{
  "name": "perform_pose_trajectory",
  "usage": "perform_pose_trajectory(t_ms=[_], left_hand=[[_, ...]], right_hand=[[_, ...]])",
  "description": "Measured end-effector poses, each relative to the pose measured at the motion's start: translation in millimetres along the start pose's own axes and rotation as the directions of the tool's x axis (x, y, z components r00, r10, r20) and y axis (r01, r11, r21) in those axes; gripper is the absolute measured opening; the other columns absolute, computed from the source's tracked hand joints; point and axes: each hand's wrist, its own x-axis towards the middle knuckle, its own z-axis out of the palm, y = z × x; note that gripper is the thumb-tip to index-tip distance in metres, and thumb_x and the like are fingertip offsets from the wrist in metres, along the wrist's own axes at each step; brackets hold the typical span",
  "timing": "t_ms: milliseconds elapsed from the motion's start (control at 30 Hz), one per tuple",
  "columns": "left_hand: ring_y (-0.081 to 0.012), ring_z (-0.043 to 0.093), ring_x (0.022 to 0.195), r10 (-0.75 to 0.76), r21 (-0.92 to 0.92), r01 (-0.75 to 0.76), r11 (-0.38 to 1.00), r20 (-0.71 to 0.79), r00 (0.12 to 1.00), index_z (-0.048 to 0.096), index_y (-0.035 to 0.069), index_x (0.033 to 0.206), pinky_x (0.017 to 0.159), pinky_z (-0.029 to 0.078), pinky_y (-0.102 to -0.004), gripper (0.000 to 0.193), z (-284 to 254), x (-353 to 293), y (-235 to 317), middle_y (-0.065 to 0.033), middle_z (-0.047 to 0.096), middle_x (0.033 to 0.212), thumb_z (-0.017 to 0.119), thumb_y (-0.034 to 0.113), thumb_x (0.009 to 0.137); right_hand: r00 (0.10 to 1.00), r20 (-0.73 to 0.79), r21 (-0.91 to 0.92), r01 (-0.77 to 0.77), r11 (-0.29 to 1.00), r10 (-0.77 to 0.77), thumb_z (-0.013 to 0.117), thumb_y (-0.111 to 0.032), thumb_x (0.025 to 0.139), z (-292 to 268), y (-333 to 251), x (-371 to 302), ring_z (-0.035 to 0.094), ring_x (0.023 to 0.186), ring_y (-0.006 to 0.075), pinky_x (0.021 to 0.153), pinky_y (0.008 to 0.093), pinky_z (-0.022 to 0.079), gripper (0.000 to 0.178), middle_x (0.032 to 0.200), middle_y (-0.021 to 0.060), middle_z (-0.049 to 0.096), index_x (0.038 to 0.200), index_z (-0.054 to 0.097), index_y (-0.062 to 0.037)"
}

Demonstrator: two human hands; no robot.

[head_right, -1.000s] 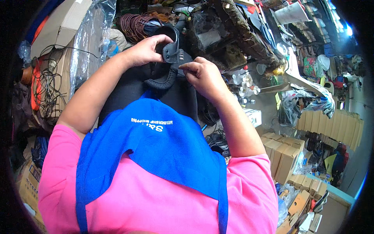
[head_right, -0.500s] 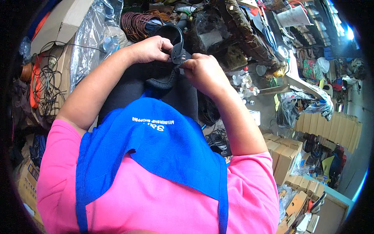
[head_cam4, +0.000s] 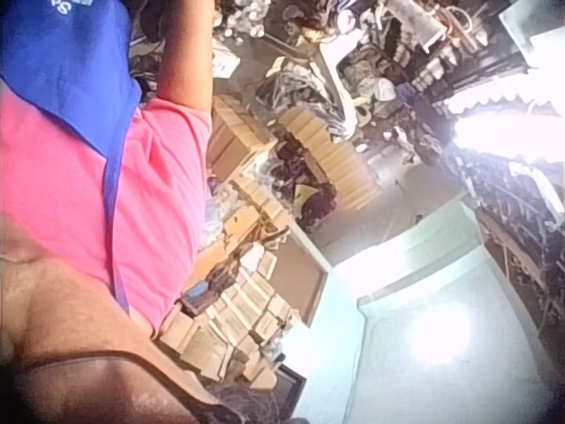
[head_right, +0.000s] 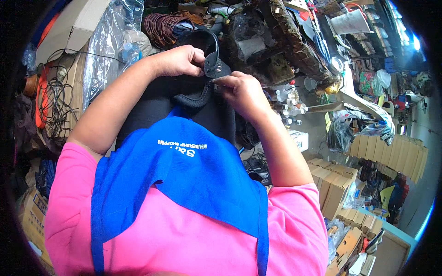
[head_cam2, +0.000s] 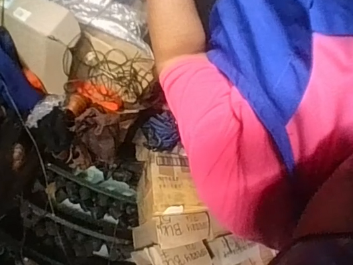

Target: Hand-lacing or stitching a black shoe upper using a thread or lace.

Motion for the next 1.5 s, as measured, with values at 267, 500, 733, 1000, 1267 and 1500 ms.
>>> perform_pose_trajectory(t_ms=[267,500,733,1000,1267,1500], left_hand=[[-0.0087,0.059,0.088,-0.029,-0.074,0.027,0.997,-0.017,0.999,0.067,0.002,0.104,0.085,0.045,-0.0265,0.027,2.6,4.8,0.4,-0.0024,0.068,0.094,0.065,0.007,0.077],[-0.0076,0.058,0.089,-0.042,-0.051,0.043,0.998,0.032,0.999,0.066,0.002,0.107,0.086,0.044,-0.0253,0.028,-1.4,5.5,1.1,-0.0012,0.069,0.096,0.065,0.007,0.079],[-0.0075,0.058,0.089,-0.02,-0.109,0.025,0.994,0.038,0.999,0.066,0.002,0.106,0.086,0.044,-0.0257,0.027,0.8,7.2,4.7,-0.0008,0.069,0.095,0.065,0.008,0.08],[-0.0091,0.058,0.09,0.003,0.041,-0.006,0.999,0.092,0.996,0.064,0.001,0.108,0.088,0.043,-0.0263,0.035,-6.4,8.7,-0.1,-0.0031,0.069,0.099,0.067,0.005,0.073],[-0.009,0.058,0.088,-0.007,0.023,0.005,1.0,0.061,0.998,0.064,0.001,0.107,0.086,0.045,-0.0272,0.034,-3.3,8.0,-1.4,-0.0045,0.069,0.096,0.067,0.003,0.073],[-0.0089,0.058,0.088,-0.001,0.012,0.001,1.0,0.025,1.0,0.065,0.0,0.104,0.085,0.045,-0.0277,0.033,-1.0,7.7,-1.9,-0.0044,0.069,0.094,0.069,0.003,0.072]], right_hand=[[0.995,0.092,-0.12,0.046,0.992,-0.035,0.065,-0.008,0.071,-12.5,-1.1,16.6,0.062,0.075,0.0293,0.068,0.0377,0.051,0.019,0.077,0.0111,0.059,0.089,0.071,-0.0121],[0.992,0.112,-0.086,0.066,0.994,-0.056,0.065,-0.007,0.072,-18.6,2.6,18.1,0.062,0.075,0.0294,0.067,0.0374,0.051,0.02,0.076,0.0105,0.058,0.089,0.071,-0.0144],[0.986,0.152,-0.066,0.082,0.994,-0.071,0.066,-0.007,0.072,-15.3,6.8,24.0,0.061,0.075,0.0282,0.066,0.0371,0.051,0.018,0.076,0.0092,0.057,0.088,0.071,-0.0145],[0.97,0.196,0.292,-0.199,0.936,0.145,0.07,-0.009,0.077,3.1,31.8,17.0,0.061,0.076,0.0155,0.067,0.0299,0.05,0.014,0.079,0.0032,0.06,0.091,0.071,-0.0125],[0.924,0.345,0.597,-0.35,0.722,0.163,0.07,-0.011,0.081,7.7,51.6,17.8,0.059,0.089,0.0106,0.084,0.0261,0.045,0.016,0.092,0.0012,0.066,0.096,0.071,-0.0061],[0.918,0.363,0.663,-0.374,0.648,0.157,0.07,-0.011,0.081,9.9,57.2,17.0,0.059,0.088,0.0097,0.085,0.0258,0.045,0.017,0.092,0.0007,0.067,0.097,0.071,-0.0066]])
